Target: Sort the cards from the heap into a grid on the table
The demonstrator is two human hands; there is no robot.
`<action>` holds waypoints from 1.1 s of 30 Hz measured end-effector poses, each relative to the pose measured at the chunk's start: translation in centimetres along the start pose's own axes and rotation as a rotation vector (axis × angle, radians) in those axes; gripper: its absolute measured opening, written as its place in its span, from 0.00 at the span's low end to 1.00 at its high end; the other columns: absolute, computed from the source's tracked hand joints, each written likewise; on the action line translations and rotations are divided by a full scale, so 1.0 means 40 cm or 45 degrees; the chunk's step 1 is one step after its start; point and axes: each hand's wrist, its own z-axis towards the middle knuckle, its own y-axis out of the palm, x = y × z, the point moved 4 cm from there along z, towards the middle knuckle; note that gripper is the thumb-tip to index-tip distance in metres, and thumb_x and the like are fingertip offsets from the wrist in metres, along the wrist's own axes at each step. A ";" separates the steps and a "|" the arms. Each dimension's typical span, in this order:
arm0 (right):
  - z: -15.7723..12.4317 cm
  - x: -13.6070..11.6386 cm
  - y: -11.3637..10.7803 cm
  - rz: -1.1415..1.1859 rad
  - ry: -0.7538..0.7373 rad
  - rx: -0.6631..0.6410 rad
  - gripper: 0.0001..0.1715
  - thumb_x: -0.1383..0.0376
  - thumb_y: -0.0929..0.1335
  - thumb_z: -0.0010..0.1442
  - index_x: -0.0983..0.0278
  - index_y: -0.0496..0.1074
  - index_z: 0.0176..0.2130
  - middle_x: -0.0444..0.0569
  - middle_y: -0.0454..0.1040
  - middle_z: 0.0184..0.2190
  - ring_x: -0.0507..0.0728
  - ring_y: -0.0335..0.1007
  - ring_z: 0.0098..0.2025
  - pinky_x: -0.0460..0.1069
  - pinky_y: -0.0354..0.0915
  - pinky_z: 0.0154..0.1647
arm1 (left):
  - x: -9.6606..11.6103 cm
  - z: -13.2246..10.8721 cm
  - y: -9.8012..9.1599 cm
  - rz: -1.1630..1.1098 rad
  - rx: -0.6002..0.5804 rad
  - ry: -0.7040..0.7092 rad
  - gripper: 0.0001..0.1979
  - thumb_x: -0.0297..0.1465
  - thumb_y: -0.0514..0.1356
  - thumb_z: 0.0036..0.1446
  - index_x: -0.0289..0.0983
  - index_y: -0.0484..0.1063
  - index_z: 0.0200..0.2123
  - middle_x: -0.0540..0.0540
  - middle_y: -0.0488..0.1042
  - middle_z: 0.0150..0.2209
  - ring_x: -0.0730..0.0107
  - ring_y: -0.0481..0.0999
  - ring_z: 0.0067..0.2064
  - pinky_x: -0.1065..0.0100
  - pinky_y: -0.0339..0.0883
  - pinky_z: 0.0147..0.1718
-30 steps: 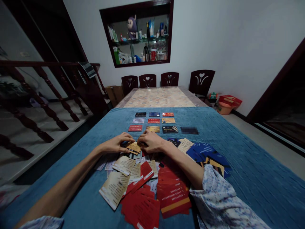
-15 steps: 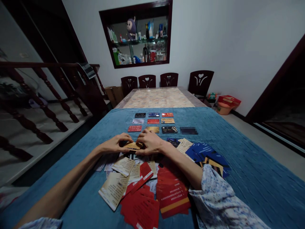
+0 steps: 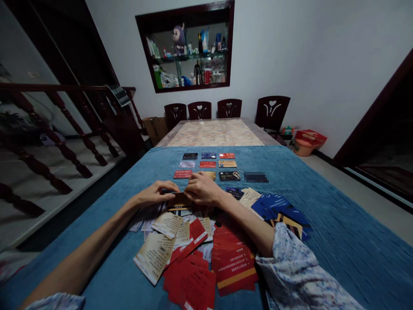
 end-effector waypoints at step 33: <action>-0.006 0.016 0.004 -0.133 0.316 -0.123 0.24 0.73 0.65 0.60 0.62 0.69 0.55 0.54 0.76 0.46 0.60 0.66 0.47 0.53 0.57 0.46 | -0.027 -0.004 -0.013 0.047 0.578 -0.033 0.10 0.29 0.61 0.52 0.35 0.81 0.35 0.44 0.82 0.36 0.64 0.79 0.40 0.65 0.71 0.45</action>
